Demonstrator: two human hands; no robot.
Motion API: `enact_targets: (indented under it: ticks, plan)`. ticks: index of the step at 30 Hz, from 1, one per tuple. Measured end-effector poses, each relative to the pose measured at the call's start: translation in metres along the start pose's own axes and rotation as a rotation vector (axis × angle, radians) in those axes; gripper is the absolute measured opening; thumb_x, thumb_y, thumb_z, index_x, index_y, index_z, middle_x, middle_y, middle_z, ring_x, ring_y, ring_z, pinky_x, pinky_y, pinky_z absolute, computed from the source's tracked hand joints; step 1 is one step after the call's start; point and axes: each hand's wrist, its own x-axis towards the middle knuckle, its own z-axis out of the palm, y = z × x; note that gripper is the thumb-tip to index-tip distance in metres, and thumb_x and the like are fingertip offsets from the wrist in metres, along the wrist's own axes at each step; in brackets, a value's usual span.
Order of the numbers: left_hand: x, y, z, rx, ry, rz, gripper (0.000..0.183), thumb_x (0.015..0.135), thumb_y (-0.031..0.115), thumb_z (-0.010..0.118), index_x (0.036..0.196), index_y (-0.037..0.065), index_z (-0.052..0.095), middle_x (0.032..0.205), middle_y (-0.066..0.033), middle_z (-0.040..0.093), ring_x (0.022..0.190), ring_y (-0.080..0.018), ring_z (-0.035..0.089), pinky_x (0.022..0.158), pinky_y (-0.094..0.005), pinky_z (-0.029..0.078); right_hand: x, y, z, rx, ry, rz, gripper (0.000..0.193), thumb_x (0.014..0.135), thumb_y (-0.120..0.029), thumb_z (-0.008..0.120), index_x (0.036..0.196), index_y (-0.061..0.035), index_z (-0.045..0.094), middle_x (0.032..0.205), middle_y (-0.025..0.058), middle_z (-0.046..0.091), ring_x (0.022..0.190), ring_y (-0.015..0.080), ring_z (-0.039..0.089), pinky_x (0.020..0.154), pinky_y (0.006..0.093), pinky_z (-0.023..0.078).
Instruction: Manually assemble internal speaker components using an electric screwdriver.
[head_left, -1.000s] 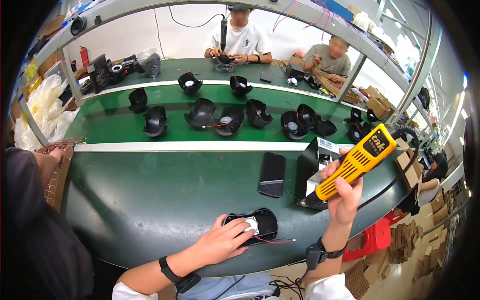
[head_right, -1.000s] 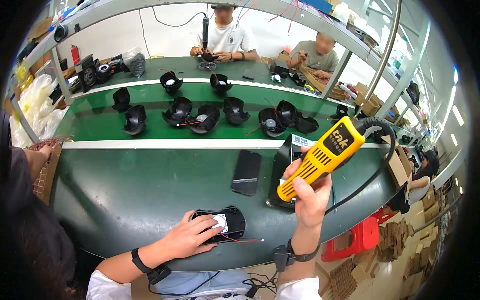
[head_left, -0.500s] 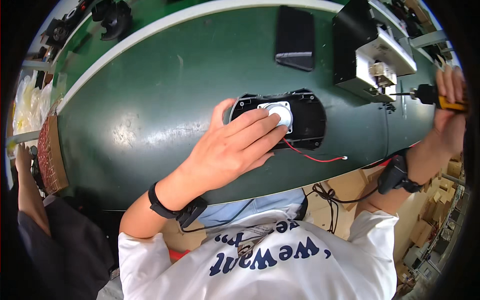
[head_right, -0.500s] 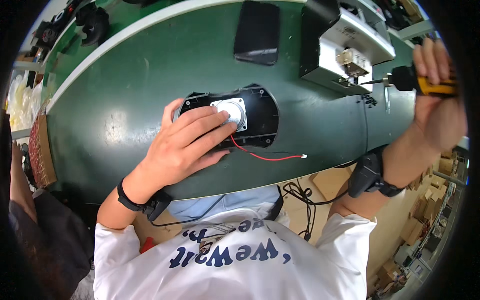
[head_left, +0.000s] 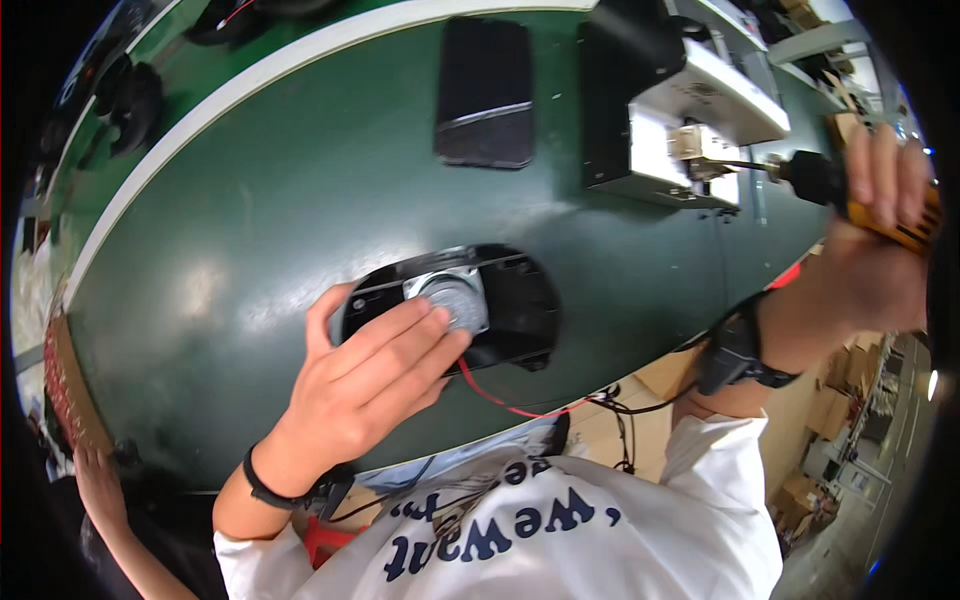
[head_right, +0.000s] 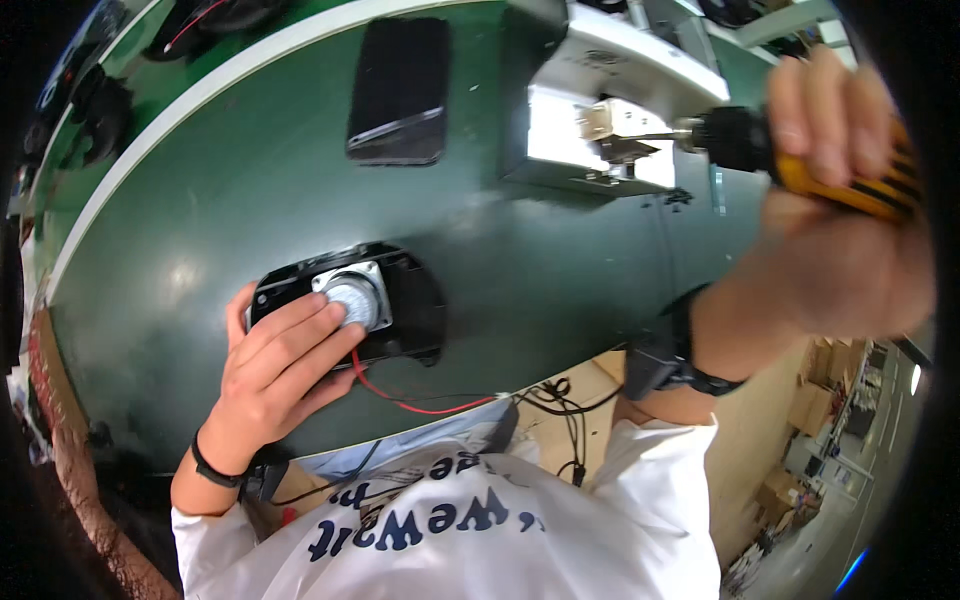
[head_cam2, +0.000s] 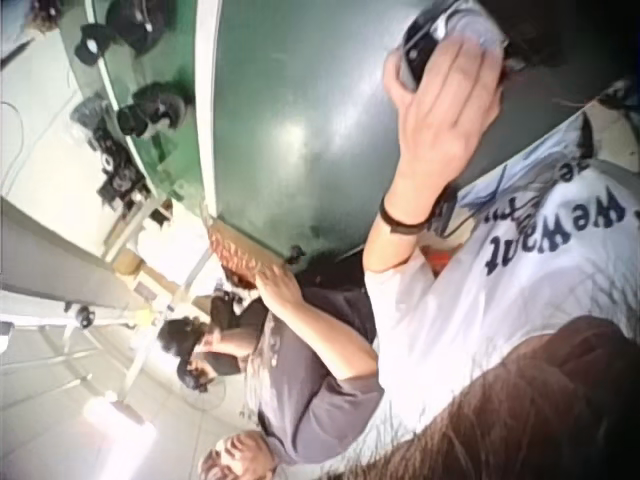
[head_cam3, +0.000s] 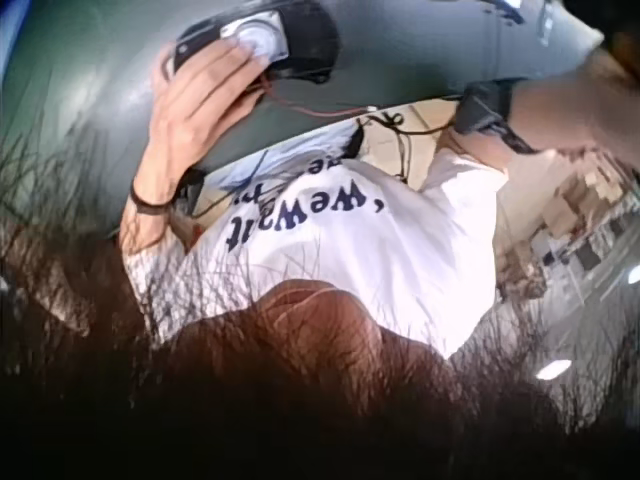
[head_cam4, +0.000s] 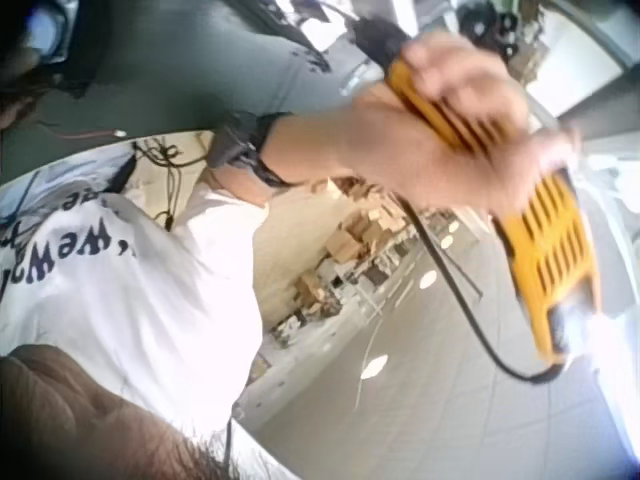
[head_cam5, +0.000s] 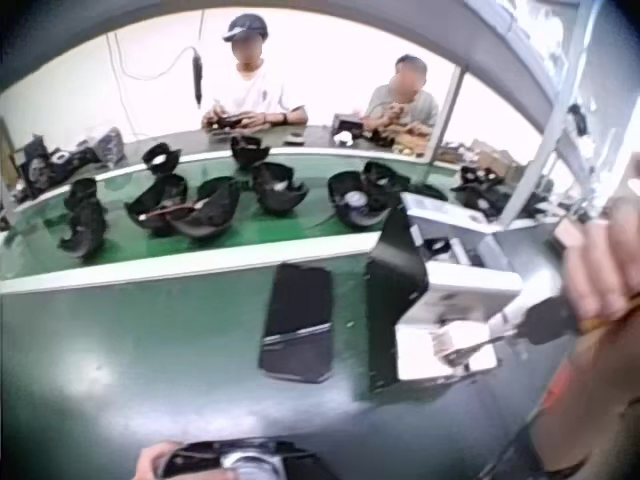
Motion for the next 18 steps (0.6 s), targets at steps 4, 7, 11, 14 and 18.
enact_targets:
  ticks: [4,7,11,14,18]
  plan:
    - [0.001,0.0,-0.001,0.01,-0.003,0.004,0.048,0.066,0.013,0.089,0.113,0.012,0.078,0.121,-0.0036,0.071,0.118,-0.0241,0.067,0.104,-0.0575,0.04,-0.022,-0.012,0.006,0.057,0.007,0.081,0.035,0.105,-0.018,0.042,0.128,0.0035,0.057,0.075,0.0009,0.045,0.065,0.0124,0.04,0.067,0.0309,0.037]
    - [0.002,0.0,0.003,-0.006,0.046,-0.007,0.05,0.067,0.015,0.087,0.115,0.01,0.077,0.118,-0.0035,0.071,0.117,-0.0209,0.066,0.103,-0.0576,0.037,-0.021,-0.02,0.002,0.08,0.078,0.205,0.033,0.105,-0.02,0.044,0.124,0.0033,0.057,0.073,0.0008,0.043,0.063,0.0126,0.04,0.064,0.0313,0.038]
    - [0.004,0.001,0.005,-0.002,0.052,-0.012,0.05,0.067,0.015,0.087,0.116,0.01,0.076,0.117,-0.0036,0.071,0.118,-0.0215,0.066,0.102,-0.0569,0.039,-0.031,-0.01,0.019,-0.044,0.161,0.212,0.029,0.104,-0.02,0.047,0.12,0.0012,0.057,0.068,0.0008,0.041,0.058,0.0119,0.038,0.06,0.0312,0.038]
    - [0.005,0.001,0.006,-0.002,0.062,-0.021,0.049,0.068,0.015,0.086,0.115,0.01,0.076,0.117,-0.0036,0.071,0.118,-0.0214,0.066,0.101,-0.056,0.04,-0.031,-0.008,0.024,-0.065,0.216,0.228,0.027,0.103,-0.018,0.048,0.121,0.0003,0.056,0.065,0.0003,0.041,0.055,0.0109,0.037,0.056,0.0301,0.038]
    - [0.006,0.002,0.004,0.019,0.036,-0.006,0.051,0.067,0.009,0.088,0.116,0.008,0.075,0.121,-0.007,0.07,0.119,-0.0268,0.067,0.104,-0.0547,0.043,-0.035,-0.008,0.037,0.01,0.047,0.239,0.033,0.105,-0.018,0.041,0.127,0.0035,0.053,0.069,0.0013,0.044,0.055,0.0104,0.04,0.054,0.0282,0.038]
